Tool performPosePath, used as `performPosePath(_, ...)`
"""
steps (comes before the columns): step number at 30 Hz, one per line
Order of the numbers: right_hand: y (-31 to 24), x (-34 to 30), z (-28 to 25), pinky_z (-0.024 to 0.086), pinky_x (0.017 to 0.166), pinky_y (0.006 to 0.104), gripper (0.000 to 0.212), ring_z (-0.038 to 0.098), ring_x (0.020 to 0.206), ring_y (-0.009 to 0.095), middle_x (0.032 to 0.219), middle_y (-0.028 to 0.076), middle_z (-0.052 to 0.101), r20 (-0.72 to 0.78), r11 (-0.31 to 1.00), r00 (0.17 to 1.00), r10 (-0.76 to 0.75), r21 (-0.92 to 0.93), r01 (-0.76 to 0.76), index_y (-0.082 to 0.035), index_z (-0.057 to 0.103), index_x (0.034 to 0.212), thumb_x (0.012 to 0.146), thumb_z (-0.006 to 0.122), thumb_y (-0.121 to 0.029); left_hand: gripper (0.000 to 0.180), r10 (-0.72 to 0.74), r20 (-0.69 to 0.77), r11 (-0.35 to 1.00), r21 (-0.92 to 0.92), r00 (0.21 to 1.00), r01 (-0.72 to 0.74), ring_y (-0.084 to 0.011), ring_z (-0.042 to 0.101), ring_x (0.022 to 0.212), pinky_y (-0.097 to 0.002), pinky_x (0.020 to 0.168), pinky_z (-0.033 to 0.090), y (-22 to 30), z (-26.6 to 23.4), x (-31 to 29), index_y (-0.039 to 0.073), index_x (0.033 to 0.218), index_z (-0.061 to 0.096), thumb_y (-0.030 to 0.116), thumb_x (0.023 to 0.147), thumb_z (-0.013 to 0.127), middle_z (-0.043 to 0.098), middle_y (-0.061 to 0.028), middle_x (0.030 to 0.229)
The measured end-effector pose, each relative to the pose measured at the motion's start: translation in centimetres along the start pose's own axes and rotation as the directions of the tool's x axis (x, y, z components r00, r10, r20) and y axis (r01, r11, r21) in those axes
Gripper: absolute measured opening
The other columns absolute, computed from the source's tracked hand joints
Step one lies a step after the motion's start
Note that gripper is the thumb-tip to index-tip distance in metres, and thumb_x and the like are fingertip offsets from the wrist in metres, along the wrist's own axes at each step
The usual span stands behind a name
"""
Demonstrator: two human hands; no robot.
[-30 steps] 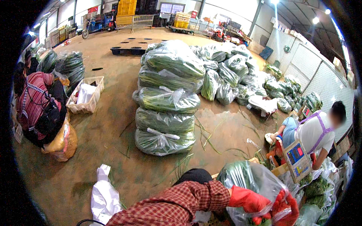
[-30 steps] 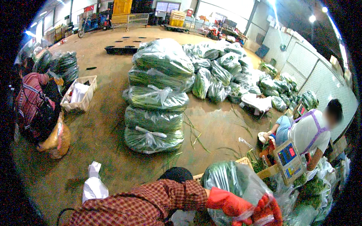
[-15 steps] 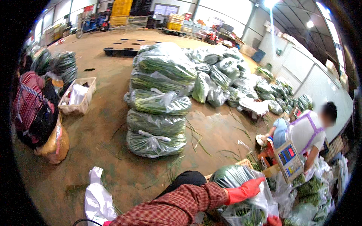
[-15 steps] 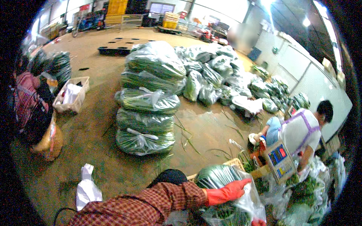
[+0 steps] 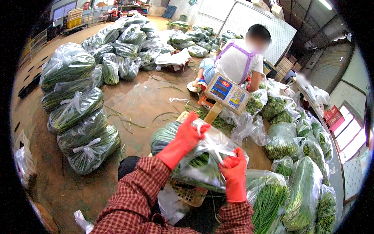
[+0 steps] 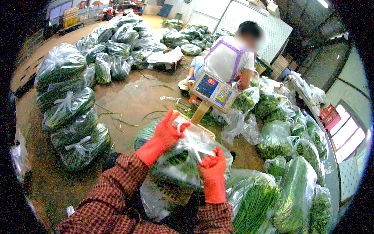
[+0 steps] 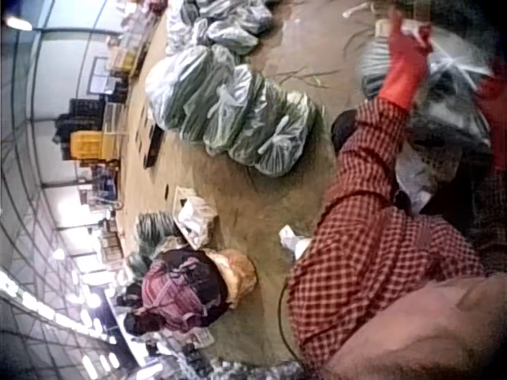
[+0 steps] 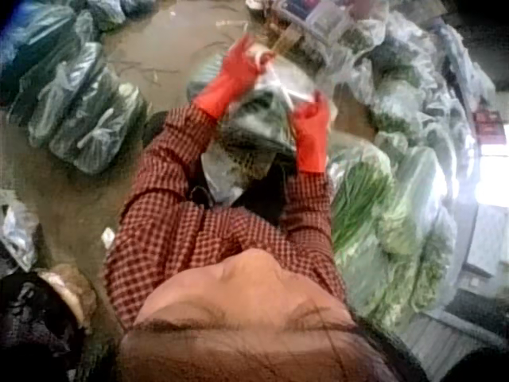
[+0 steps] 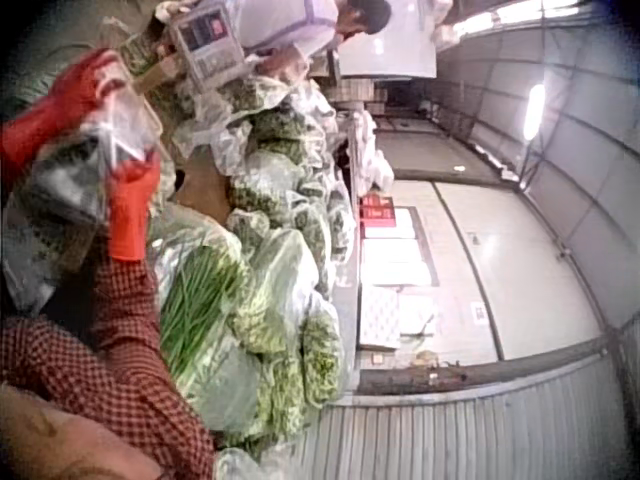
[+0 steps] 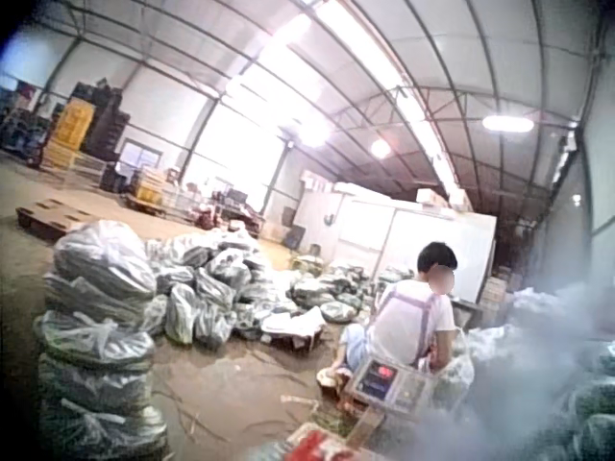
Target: The person sorts bundles of green produce into plastic bags, weighs the bags on a digital scale, and ties them shut using plastic ties.
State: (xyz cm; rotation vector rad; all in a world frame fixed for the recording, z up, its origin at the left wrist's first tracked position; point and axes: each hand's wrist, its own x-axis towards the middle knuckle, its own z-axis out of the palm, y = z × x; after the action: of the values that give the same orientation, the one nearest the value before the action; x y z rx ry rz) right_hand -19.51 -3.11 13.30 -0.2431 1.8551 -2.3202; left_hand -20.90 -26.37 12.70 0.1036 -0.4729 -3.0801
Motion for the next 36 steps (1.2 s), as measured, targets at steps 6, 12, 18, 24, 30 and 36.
performPosePath(6,-0.3,-3.1,-5.0,0.024,0.035,0.023,0.024,0.032,0.037,0.005,0.056,-0.002,0.047,0.2,0.704,0.887,0.415,0.547,-0.453,-0.01,0.055,0.099,0.092,0.051,-0.033,0.072,-0.078,-0.085,0.974,0.208,0.993,0.094,-0.0227,0.058,0.062,-0.0349,0.053,0.047,0.5,-2.4,-0.1,0.019,0.143,0.021,0.051,0.087,0.051,0.06,-0.023,0.099)
performPosePath(12,-4.7,-3.7,2.3,0.03,0.036,0.0195,0.063,0.038,0.043,0.005,0.125,0.023,0.046,0.614,0.499,0.75,0.246,0.583,-0.641,-0.011,0.022,0.142,0.093,0.046,-0.042,0.057,-0.185,0.543,0.362,0.812,0.819,-0.457,-0.0154,0.056,0.055,-0.0296,0.05,0.047,-0.9,7.3,-9.1,0.017,0.141,0.031,0.032,0.09,0.051,0.065,-0.0147,0.088)
performPosePath(18,-4.9,-1.2,4.1,0.052,0.066,0.0308,0.07,0.058,0.081,0.021,0.136,0.024,0.038,0.6,0.382,0.786,0.153,0.697,-0.607,-0.005,0.028,0.139,0.088,0.054,-0.043,0.036,-0.342,-0.008,0.712,0.651,0.94,0.265,-0.0246,0.064,0.058,-0.0312,0.053,0.053,-3.4,2.5,-7.7,0.006,0.125,0.047,0.017,0.092,0.05,0.065,-0.014,0.094)
performPosePath(24,-4.2,-1.6,4.5,0.046,0.093,0.0377,0.07,0.049,0.114,0.031,0.124,0.025,0.048,0.509,0.44,0.832,0.222,0.709,-0.551,0.009,0.036,0.131,0.083,0.063,-0.035,0.015,-0.341,0.529,0.105,0.843,0.777,-0.527,-0.0271,0.062,0.071,-0.0384,0.063,0.048,-4.4,0.3,-6.8,0.004,0.093,0.059,0.008,0.078,0.059,0.062,-0.0163,0.086)
performPosePath(30,-4.2,-2.6,3.2,0.045,0.091,0.0373,0.057,0.053,0.108,0.028,0.117,0.02,0.054,0.412,0.707,0.873,0.261,0.535,-0.464,0.006,0.044,0.127,0.087,0.059,-0.032,0.007,0.033,0.564,-0.34,0.783,0.825,-0.521,-0.03,0.061,0.067,-0.0384,0.06,0.047,-5.8,-1.0,-5.4,0.007,0.077,0.065,0.01,0.07,0.066,0.061,-0.0137,0.068)
performPosePath(36,-3.4,-4.6,-1.4,0.048,0.049,0.0278,0.033,0.056,0.052,0.012,0.093,0.004,0.062,0.241,0.793,0.759,0.605,-0.277,-0.543,-0.01,0.055,0.119,0.09,0.055,-0.025,0.041,0.227,0.046,0.427,0.893,0.973,-0.142,-0.013,0.058,0.072,-0.0273,0.064,0.048,-2.2,-5.8,-1.2,0.003,0.12,0.053,0.026,0.087,0.062,0.063,-0.0059,0.089)
